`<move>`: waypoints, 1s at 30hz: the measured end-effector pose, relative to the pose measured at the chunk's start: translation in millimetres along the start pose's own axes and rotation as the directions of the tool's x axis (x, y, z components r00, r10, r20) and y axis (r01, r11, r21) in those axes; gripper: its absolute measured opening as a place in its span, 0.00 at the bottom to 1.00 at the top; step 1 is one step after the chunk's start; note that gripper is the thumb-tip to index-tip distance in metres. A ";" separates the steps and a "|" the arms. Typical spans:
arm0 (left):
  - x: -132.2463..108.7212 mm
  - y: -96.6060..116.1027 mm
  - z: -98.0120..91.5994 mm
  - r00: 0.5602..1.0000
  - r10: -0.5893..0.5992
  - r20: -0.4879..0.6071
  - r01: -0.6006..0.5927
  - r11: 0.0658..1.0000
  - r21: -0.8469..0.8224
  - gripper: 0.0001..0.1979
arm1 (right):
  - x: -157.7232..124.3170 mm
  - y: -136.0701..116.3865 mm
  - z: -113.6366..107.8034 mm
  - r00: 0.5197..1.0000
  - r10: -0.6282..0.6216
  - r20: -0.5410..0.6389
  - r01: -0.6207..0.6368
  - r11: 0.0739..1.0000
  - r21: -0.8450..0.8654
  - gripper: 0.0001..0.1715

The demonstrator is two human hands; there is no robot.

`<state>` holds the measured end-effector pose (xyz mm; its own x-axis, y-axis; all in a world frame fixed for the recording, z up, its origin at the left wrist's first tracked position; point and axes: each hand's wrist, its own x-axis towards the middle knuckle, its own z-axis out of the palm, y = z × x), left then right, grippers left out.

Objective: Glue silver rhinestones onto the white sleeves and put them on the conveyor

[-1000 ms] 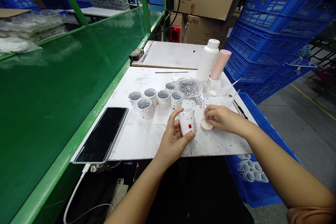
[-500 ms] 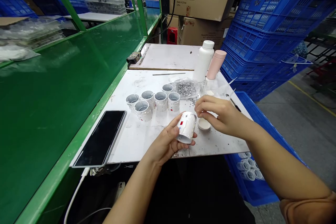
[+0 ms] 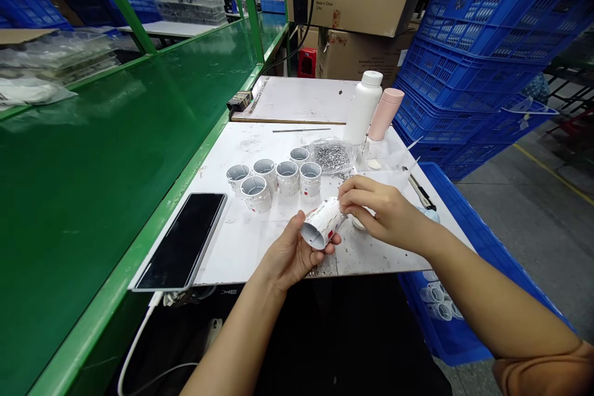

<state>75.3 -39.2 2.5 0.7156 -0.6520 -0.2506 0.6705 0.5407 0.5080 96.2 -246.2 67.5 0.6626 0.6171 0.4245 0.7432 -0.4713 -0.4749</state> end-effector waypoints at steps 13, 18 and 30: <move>0.1 -3.1 -1.1 1.000 0.009 0.014 -0.010 0.997 0.075 0.36 | 1.8 -0.4 -5.3 0.996 0.086 0.014 -0.087 0.990 0.107 0.09; 0.1 -3.5 1.1 1.000 0.027 -0.001 -0.027 0.995 0.100 0.37 | 2.5 1.4 -5.2 0.995 0.096 0.031 -0.099 0.990 0.099 0.09; 0.3 -3.9 1.5 0.999 0.032 0.009 -0.032 0.997 0.065 0.37 | -3.1 5.2 3.2 0.995 0.043 -0.086 -0.035 0.995 0.092 0.09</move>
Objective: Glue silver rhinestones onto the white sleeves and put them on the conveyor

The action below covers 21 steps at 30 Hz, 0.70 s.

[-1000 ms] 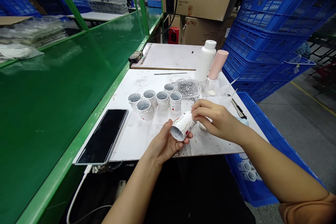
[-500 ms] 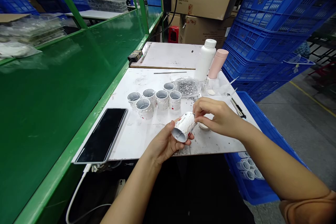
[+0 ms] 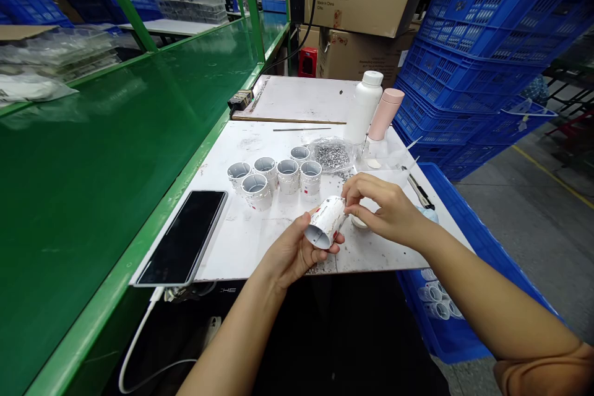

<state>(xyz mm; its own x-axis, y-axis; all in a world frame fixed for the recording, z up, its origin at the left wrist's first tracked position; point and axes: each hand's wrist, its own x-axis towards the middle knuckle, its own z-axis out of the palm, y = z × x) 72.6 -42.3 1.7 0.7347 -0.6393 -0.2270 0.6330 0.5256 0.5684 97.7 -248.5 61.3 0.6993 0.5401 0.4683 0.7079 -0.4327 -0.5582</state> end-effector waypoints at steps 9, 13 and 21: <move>0.5 1.5 0.3 0.999 0.023 0.038 -0.021 0.998 -0.058 0.42 | 2.1 3.1 4.4 0.994 -0.031 -0.102 0.035 0.999 0.032 0.09; -0.1 1.9 0.2 0.998 0.027 0.052 -0.024 0.998 -0.064 0.45 | 2.1 4.3 3.1 0.989 0.034 -0.144 -0.021 0.995 0.094 0.09; 0.2 0.5 -2.2 0.995 0.046 0.085 -0.042 0.998 -0.055 0.43 | -1.8 6.8 4.9 0.953 0.303 -0.009 -0.291 0.923 0.252 0.07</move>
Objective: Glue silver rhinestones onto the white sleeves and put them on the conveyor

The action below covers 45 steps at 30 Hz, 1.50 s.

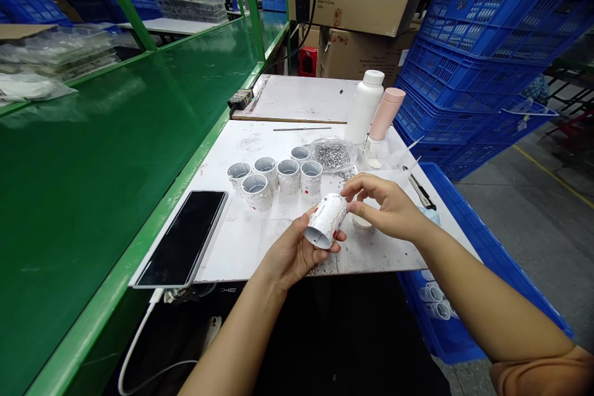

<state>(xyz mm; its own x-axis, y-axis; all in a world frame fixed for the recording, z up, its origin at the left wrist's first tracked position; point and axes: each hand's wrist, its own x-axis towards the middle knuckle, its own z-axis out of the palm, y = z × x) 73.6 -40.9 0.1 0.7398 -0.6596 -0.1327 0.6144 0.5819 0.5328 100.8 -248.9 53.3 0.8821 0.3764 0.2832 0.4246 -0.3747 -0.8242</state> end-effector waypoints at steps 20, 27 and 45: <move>-1.8 -3.5 5.5 0.997 0.070 -0.021 -0.063 0.973 0.220 0.45 | 1.5 -2.9 6.3 0.990 0.139 -0.001 -0.139 0.990 0.013 0.05; -1.1 -3.9 0.6 0.997 0.071 0.036 -0.076 0.982 0.173 0.42 | 2.1 -1.9 3.9 0.995 0.101 0.008 -0.102 0.994 0.049 0.06; -3.0 -4.6 9.7 1.000 0.025 -0.004 -0.023 0.975 0.223 0.37 | 12.0 4.6 -1.4 0.981 0.140 0.131 -0.176 0.929 0.325 0.09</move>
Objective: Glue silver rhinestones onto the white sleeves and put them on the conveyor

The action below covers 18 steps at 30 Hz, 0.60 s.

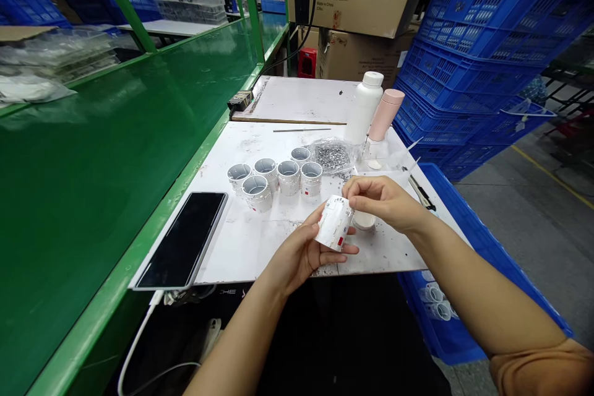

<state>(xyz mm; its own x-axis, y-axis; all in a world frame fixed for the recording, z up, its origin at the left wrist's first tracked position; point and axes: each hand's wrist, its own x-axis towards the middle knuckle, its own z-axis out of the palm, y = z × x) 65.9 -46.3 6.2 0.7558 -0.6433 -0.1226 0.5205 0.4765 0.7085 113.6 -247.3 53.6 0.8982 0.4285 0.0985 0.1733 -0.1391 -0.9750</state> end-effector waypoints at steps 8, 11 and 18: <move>5.8 -5.7 7.9 0.969 0.060 -0.241 -0.019 0.986 0.167 0.38 | 6.7 -12.0 -20.4 0.989 -0.044 -0.138 -0.002 0.949 -0.314 0.11; 6.9 -6.5 5.7 0.961 0.105 -0.255 -0.068 0.986 0.150 0.33 | 7.9 -3.4 -36.7 0.949 -0.175 -0.261 -0.017 0.799 -0.601 0.09; 8.1 -7.2 7.5 0.941 0.147 -0.306 -0.109 0.984 0.138 0.22 | 16.2 46.6 -56.8 0.990 0.024 -0.137 -0.128 0.548 -0.827 0.08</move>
<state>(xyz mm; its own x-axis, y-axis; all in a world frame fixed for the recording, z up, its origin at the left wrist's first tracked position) 65.3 -59.4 5.3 0.9090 -0.3518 -0.2234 0.3751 0.4569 0.8066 159.1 -297.5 21.1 0.9489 0.2988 0.1015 0.3144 -0.8689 -0.3823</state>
